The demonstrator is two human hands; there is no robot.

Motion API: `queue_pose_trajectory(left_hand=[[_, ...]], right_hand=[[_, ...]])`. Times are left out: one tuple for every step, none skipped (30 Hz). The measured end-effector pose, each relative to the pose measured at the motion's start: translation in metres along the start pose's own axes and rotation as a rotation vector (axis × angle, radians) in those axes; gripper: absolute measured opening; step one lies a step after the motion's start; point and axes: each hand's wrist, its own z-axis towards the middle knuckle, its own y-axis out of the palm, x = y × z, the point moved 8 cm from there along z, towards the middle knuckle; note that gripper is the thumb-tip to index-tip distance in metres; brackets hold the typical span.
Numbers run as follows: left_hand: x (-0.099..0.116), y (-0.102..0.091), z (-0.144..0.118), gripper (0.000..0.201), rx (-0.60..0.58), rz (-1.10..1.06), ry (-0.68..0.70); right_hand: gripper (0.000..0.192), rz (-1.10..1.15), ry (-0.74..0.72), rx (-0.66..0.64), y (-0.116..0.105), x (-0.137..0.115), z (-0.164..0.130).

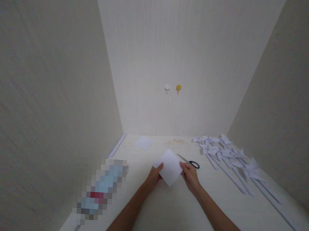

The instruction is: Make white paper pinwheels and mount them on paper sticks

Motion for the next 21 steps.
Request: queue_pose_trajectory(left_hand=[[0.0, 0.001, 0.0, 0.031, -0.015, 0.015, 0.007], [0.001, 0.003, -0.001, 0.031, -0.033, 0.031, 0.016], [0.002, 0.004, -0.001, 0.031, -0.049, 0.049, 0.024], [0.002, 0.006, -0.001, 0.031, -0.06, 0.067, 0.032], [0.003, 0.006, -0.001, 0.03, -0.061, 0.082, 0.039], [0.004, 0.004, -0.001, 0.029, -0.049, 0.09, 0.049], [0.006, 0.002, -0.001, 0.029, -0.027, 0.09, 0.062], [0.008, 0.0, 0.0, 0.029, 0.002, 0.085, 0.08], [0.011, -0.004, 0.0, 0.029, 0.035, 0.078, 0.1], [0.013, -0.007, 0.0, 0.029, 0.071, 0.07, 0.119], [0.016, -0.01, 0.001, 0.029, 0.104, 0.066, 0.136], [0.018, -0.013, 0.001, 0.03, 0.132, 0.068, 0.15], [0.02, -0.016, 0.001, 0.03, 0.156, 0.076, 0.161], [0.022, -0.018, 0.001, 0.03, 0.177, 0.085, 0.171], [0.023, -0.02, 0.002, 0.03, 0.196, 0.095, 0.18], [0.024, -0.022, 0.002, 0.031, 0.217, 0.103, 0.19], [0.025, -0.025, 0.002, 0.032, 0.241, 0.111, 0.201], [0.026, -0.027, 0.002, 0.033, 0.264, 0.116, 0.217], [0.028, -0.029, 0.002, 0.033, 0.283, 0.12, 0.235], [0.03, -0.03, 0.002, 0.034, 0.295, 0.122, 0.255], [0.032, -0.031, 0.001, 0.035, 0.298, 0.119, 0.272]], right_hand=[[0.037, -0.007, 0.012, 0.007, -0.001, 0.0, 0.001], [0.038, -0.029, 0.018, 0.017, -0.003, 0.0, 0.002], [0.039, -0.07, 0.013, 0.038, -0.006, -0.003, 0.002], [0.04, -0.133, -0.012, 0.067, -0.012, -0.007, 0.003], [0.04, -0.211, -0.049, 0.099, -0.018, -0.013, 0.004], [0.04, -0.298, -0.098, 0.154, -0.027, -0.02, 0.005], [0.037, -0.404, -0.156, 0.197, -0.034, -0.027, 0.005], [0.032, -0.521, -0.206, 0.253, -0.043, -0.034, 0.004], [0.028, -0.64, -0.243, 0.299, -0.05, -0.039, 0.004], [0.024, -0.755, -0.278, 0.293, -0.053, -0.041, 0.004], [0.022, -0.848, -0.296, 0.284, -0.055, -0.042, 0.005], [0.02, -0.928, -0.302, 0.263, -0.057, -0.04, 0.006], [0.019, -0.996, -0.301, 0.242, -0.057, -0.037, 0.007], [0.018, -1.051, -0.295, 0.226, -0.058, -0.034, 0.008], [0.017, -1.096, -0.287, 0.213, -0.058, -0.031, 0.009], [0.016, -1.132, -0.275, 0.206, -0.058, -0.029, 0.009], [0.015, -1.163, -0.26, 0.202, -0.058, -0.027, 0.01], [0.014, -1.19, -0.24, 0.197, -0.059, -0.025, 0.01], [0.014, -1.215, -0.219, 0.189, -0.059, -0.024, 0.01], [0.014, -1.24, -0.197, 0.178, -0.059, -0.023, 0.009], [0.014, -1.266, -0.179, 0.165, -0.059, -0.023, 0.009]])
